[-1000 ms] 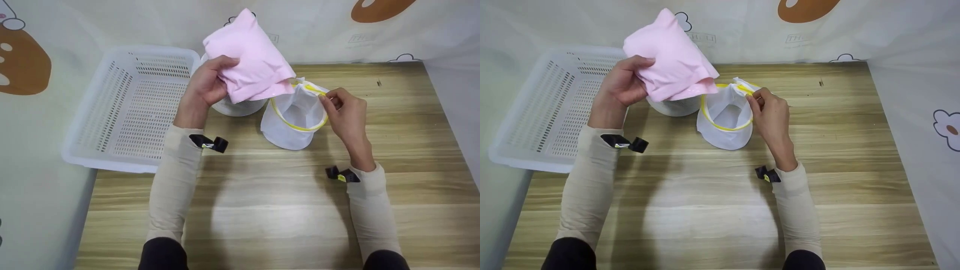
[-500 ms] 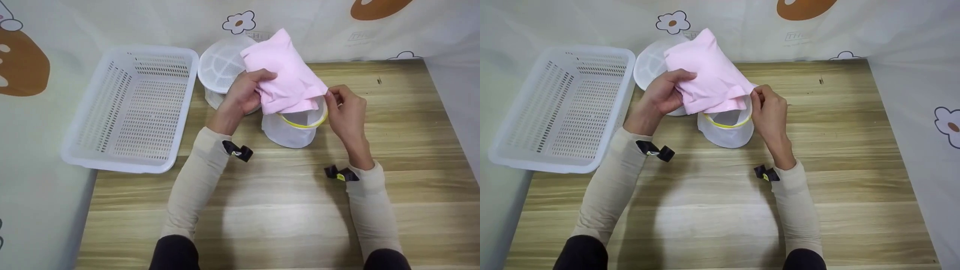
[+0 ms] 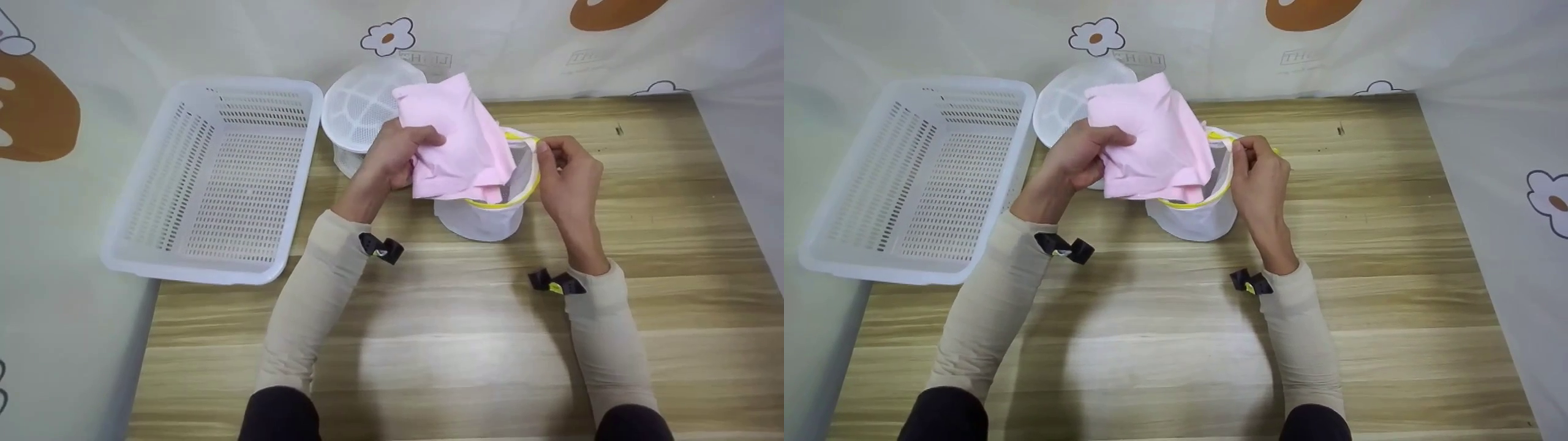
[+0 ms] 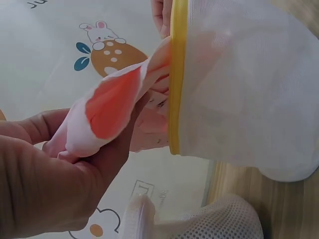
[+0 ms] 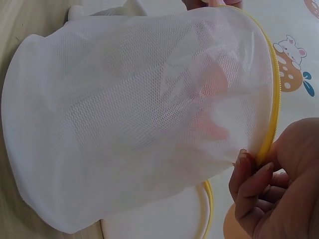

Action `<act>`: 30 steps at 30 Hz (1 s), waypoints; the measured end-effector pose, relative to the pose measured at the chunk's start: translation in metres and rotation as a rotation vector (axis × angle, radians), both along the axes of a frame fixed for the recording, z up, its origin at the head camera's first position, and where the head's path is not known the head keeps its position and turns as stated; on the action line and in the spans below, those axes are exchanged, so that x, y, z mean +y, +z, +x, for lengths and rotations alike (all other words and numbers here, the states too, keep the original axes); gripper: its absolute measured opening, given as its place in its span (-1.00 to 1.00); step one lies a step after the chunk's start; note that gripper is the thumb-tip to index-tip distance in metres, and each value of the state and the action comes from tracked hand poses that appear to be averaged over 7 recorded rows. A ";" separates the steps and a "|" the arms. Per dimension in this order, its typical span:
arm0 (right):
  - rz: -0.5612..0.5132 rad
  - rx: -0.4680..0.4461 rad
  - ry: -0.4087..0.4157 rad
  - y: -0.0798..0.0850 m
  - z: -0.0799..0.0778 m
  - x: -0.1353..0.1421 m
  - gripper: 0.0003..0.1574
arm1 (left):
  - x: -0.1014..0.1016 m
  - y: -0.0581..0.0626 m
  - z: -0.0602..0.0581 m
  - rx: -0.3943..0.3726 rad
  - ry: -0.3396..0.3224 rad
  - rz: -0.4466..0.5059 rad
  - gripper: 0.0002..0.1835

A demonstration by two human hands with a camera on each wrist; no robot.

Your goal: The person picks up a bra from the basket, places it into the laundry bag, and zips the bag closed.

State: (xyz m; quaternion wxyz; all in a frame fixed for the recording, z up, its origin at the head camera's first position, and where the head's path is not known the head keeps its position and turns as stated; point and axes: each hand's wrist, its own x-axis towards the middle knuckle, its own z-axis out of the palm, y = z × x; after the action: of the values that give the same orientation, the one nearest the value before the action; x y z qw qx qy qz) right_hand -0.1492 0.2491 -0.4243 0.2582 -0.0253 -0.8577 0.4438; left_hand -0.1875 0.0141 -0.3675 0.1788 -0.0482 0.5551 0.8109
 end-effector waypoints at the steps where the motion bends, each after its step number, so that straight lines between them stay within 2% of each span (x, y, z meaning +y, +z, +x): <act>1: -0.004 0.002 0.001 0.000 0.000 0.000 -0.71 | 0.000 0.000 0.001 0.013 -0.010 -0.031 -0.65; 4: -0.011 0.007 0.017 -0.002 0.000 -0.002 -0.72 | 0.004 0.002 0.005 0.057 -0.064 -0.148 -0.66; 7: -0.004 -0.008 0.040 -0.004 0.001 -0.005 -0.72 | 0.010 0.003 0.009 0.102 -0.120 -0.227 -0.67; 13: -0.011 -0.024 0.080 -0.003 0.003 -0.010 -0.70 | 0.023 0.002 0.016 0.195 -0.183 -0.423 -0.72; 17: -0.021 0.000 0.082 0.000 0.004 -0.012 -0.70 | 0.029 -0.001 0.020 0.250 -0.239 -0.500 -0.76; 21: -0.027 0.031 0.074 0.001 0.004 -0.012 -0.73 | 0.034 -0.005 0.025 0.362 -0.309 -0.668 -0.78; 25: -0.043 0.024 0.071 0.001 0.004 -0.012 -0.73 | 0.037 -0.007 0.027 0.475 -0.376 -0.844 -0.79; 30: -0.056 0.008 0.071 0.003 0.004 -0.011 -0.72 | 0.038 -0.007 0.028 0.622 -0.508 -1.041 -0.70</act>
State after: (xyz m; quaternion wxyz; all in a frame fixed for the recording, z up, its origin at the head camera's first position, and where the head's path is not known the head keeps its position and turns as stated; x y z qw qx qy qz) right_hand -0.1452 0.2377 -0.4212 0.2451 -0.0004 -0.8442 0.4766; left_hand -0.1594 0.0523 -0.3748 0.1492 0.2409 0.8948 0.3450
